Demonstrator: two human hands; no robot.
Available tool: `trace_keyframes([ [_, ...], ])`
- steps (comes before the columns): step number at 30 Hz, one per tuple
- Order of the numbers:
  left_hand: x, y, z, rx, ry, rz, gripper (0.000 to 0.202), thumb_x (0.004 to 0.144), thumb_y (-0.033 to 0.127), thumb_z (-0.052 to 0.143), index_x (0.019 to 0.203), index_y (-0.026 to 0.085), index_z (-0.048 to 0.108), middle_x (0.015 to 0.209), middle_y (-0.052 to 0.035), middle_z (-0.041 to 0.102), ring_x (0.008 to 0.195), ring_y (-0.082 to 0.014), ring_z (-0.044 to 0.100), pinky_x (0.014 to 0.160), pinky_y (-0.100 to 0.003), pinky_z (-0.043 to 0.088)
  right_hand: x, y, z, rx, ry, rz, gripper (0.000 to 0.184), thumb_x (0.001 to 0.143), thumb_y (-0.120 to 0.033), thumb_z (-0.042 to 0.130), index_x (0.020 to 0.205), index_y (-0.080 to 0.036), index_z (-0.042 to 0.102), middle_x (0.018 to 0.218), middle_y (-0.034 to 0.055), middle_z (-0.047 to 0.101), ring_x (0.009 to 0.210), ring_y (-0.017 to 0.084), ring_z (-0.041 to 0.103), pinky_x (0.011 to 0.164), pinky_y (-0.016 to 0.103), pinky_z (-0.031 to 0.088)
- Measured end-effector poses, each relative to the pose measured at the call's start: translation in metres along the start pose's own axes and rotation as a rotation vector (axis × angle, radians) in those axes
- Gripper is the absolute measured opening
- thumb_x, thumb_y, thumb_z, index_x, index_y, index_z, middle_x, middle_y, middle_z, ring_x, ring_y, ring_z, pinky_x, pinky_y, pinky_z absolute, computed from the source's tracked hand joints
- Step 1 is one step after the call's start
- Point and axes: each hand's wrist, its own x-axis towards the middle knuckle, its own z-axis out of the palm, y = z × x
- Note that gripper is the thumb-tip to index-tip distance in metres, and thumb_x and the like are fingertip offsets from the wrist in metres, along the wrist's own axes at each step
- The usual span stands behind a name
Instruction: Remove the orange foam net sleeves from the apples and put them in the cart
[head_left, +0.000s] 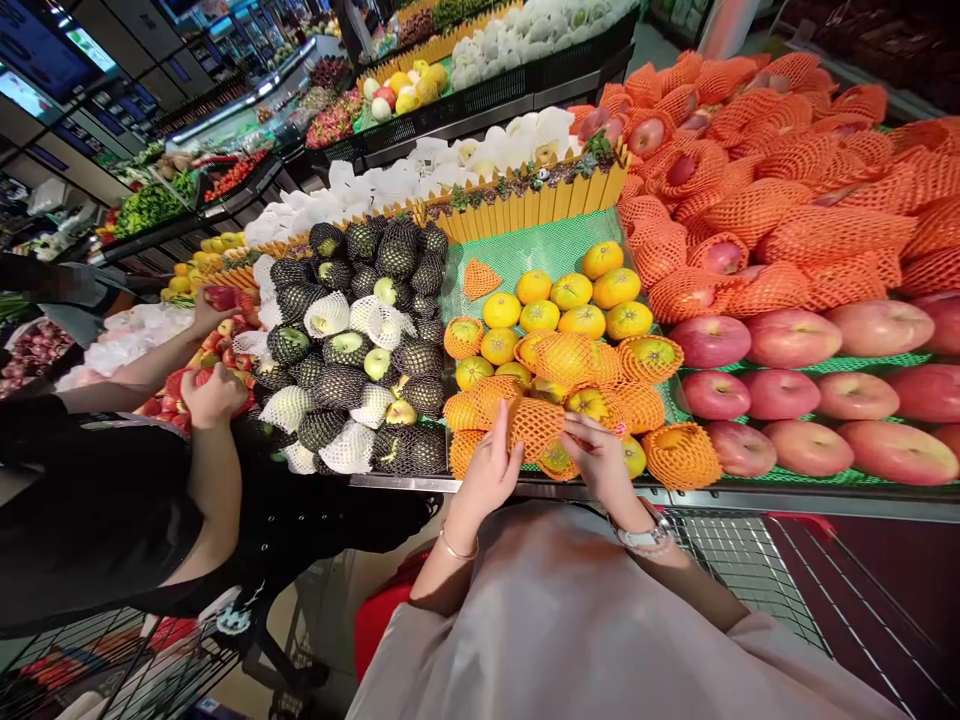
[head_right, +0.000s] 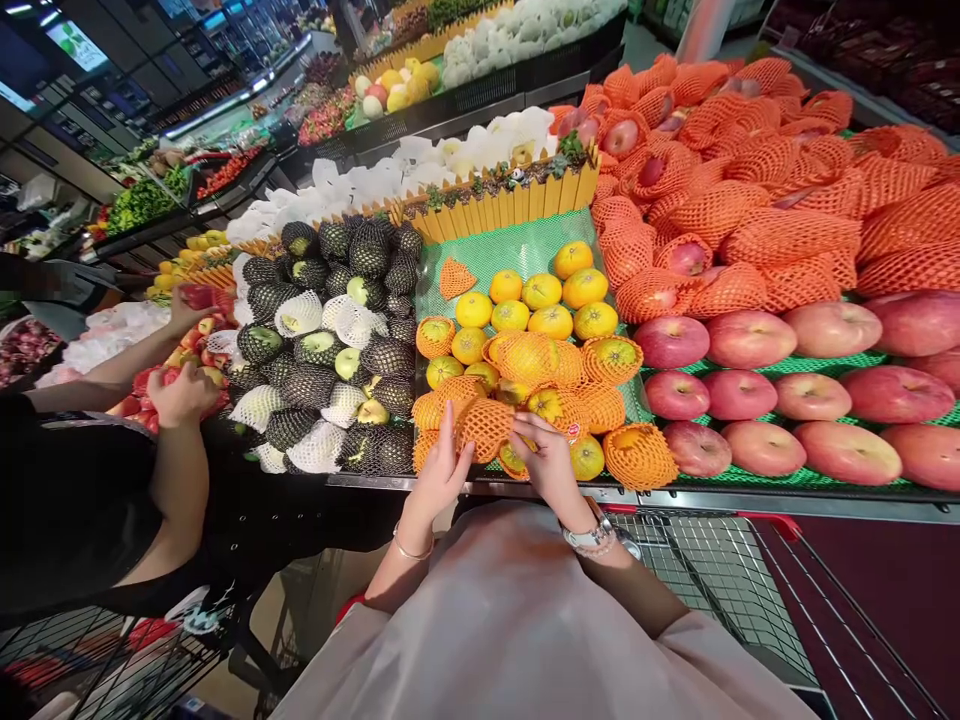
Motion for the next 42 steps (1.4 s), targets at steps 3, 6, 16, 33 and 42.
trace_keyframes([
  [3, -0.001, -0.003, 0.001, 0.021, -0.048, 0.123, 0.059, 0.103, 0.031, 0.033, 0.159, 0.022, 0.018, 0.158, -0.0128, 0.037, 0.141, -0.0264, 0.046, 0.12, -0.046, 0.035, 0.003, 0.006, -0.004, 0.003, -0.031, -0.035, 0.022, 0.077, -0.041, 0.068, 0.074, -0.022, 0.077, 0.096, 0.0097, 0.075, 0.092, 0.024, 0.07, 0.088, 0.04, 0.056],
  [6, -0.004, -0.007, 0.0, -0.025, -0.061, 0.184, 0.062, 0.1, 0.03, 0.044, 0.158, 0.025, 0.022, 0.159, -0.0094, 0.037, 0.143, -0.0262, 0.043, 0.121, -0.045, 0.034, 0.002, 0.005, -0.006, 0.116, -0.147, 0.042, 0.02, 0.079, -0.04, 0.069, 0.081, -0.023, 0.079, 0.095, 0.0083, 0.077, 0.093, 0.026, 0.072, 0.09, 0.043, 0.057],
  [16, -0.013, -0.011, -0.021, -0.307, -0.03, 0.148, 0.062, 0.097, 0.036, 0.052, 0.155, 0.026, 0.031, 0.161, -0.0067, 0.033, 0.149, -0.025, 0.034, 0.125, -0.04, 0.026, -0.004, -0.03, -0.009, -0.069, -0.779, -0.149, 0.03, 0.094, -0.033, 0.048, 0.077, -0.022, 0.07, 0.069, 0.0031, 0.069, 0.065, 0.018, 0.062, 0.076, 0.035, 0.06],
  [33, -0.039, 0.026, -0.028, -0.046, -0.183, 0.353, 0.082, 0.09, 0.054, 0.057, 0.156, 0.015, 0.029, 0.107, -0.0148, 0.071, 0.096, -0.0298, 0.07, 0.087, -0.039, 0.056, -0.021, 0.017, -0.02, -0.06, -0.263, -0.171, 0.023, 0.082, -0.043, 0.066, 0.094, -0.024, 0.072, 0.085, 0.0092, 0.072, 0.086, 0.026, 0.068, 0.081, 0.041, 0.062],
  [42, 0.079, -0.047, -0.075, 0.224, 0.324, -0.103, 0.037, 0.091, 0.024, 0.053, 0.127, 0.013, 0.054, 0.112, -0.0144, 0.064, 0.102, -0.0234, 0.063, 0.094, -0.04, 0.052, -0.021, 0.018, -0.034, -0.053, -0.073, -0.179, 0.026, 0.076, -0.032, 0.07, 0.1, -0.022, 0.069, 0.09, 0.0083, 0.073, 0.088, 0.027, 0.068, 0.082, 0.041, 0.061],
])
